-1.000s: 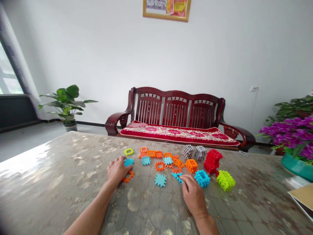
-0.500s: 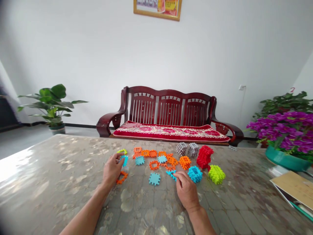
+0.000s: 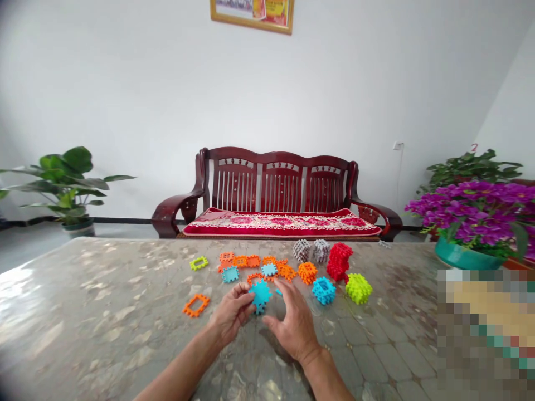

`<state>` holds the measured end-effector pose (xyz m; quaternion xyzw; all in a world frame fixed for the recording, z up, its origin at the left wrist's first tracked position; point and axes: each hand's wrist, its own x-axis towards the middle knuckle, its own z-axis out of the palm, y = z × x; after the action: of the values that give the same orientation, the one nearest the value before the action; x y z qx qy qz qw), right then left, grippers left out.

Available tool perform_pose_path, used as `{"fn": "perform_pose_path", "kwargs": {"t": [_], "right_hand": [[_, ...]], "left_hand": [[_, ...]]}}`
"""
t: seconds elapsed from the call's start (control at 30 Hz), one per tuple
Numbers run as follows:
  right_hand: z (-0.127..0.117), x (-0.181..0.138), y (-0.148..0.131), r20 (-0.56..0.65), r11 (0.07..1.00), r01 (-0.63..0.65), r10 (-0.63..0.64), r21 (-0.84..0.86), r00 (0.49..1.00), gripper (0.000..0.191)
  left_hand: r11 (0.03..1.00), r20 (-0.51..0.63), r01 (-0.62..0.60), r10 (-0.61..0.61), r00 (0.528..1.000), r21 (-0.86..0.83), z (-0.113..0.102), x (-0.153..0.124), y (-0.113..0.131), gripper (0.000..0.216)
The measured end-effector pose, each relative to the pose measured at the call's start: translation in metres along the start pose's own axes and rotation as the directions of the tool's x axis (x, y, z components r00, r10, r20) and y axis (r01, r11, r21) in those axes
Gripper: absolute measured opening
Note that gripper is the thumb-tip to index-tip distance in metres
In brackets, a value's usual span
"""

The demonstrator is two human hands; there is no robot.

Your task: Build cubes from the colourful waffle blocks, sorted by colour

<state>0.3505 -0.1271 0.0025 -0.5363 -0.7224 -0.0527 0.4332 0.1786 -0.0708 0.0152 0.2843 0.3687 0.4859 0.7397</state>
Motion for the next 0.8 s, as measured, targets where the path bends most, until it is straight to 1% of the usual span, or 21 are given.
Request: {"fn": "perform_pose_path", "kwargs": {"t": [0.1, 0.2, 0.3, 0.37, 0.5, 0.63, 0.7, 0.73, 0.77, 0.8], "right_hand": [[0.007, 0.001, -0.017, 0.031, 1.0, 0.014, -0.014, -0.011, 0.999, 0.071], [0.011, 0.002, -0.023, -0.002, 0.999, 0.002, -0.002, -0.034, 1.0, 0.062], [0.01, 0.002, -0.022, -0.037, 0.998, -0.008, 0.005, -0.061, 0.999, 0.054], [0.008, 0.002, -0.021, -0.04, 0.996, -0.006, 0.002, -0.086, 0.999, 0.054], [0.007, 0.002, -0.021, -0.029, 0.989, 0.031, -0.036, -0.142, 0.999, 0.056], [0.008, 0.001, -0.02, -0.034, 0.98, 0.083, -0.091, -0.181, 0.995, 0.052], [0.007, 0.002, -0.015, -0.047, 0.977, 0.091, -0.102, -0.193, 0.994, 0.048], [0.005, 0.003, -0.01, -0.061, 0.976, 0.085, -0.099, -0.201, 0.993, 0.046], [0.002, 0.004, -0.004, -0.085, 0.974, 0.069, -0.089, -0.214, 0.992, 0.043], [-0.001, 0.005, 0.002, -0.114, 0.972, 0.044, -0.072, -0.233, 0.991, 0.04]], "left_hand": [[0.999, 0.027, 0.032, -0.031, 0.999, -0.02, -0.001, -0.004, -0.002, 0.049], [0.999, 0.08, 0.035, -0.033, 0.996, -0.024, -0.003, -0.004, -0.005, 0.049], [0.998, 0.157, 0.045, -0.038, 0.987, -0.045, -0.003, -0.004, -0.009, 0.051], [0.997, 0.192, 0.054, -0.042, 0.981, -0.055, -0.003, -0.004, -0.011, 0.051], [0.996, 0.209, 0.075, -0.062, 0.976, -0.057, -0.003, -0.005, -0.011, 0.053], [0.996, 0.213, 0.073, -0.063, 0.975, -0.041, -0.001, -0.007, -0.011, 0.054], [0.999, 0.203, 0.047, -0.048, 0.978, 0.008, 0.001, -0.006, -0.011, 0.052], [0.999, 0.192, 0.013, -0.023, 0.981, 0.053, 0.001, -0.005, -0.01, 0.05], [0.993, 0.173, -0.045, 0.026, 0.985, 0.109, 0.001, -0.003, -0.01, 0.048], [0.976, 0.147, -0.128, 0.103, 0.984, 0.174, -0.001, 0.0, -0.008, 0.045]]}}
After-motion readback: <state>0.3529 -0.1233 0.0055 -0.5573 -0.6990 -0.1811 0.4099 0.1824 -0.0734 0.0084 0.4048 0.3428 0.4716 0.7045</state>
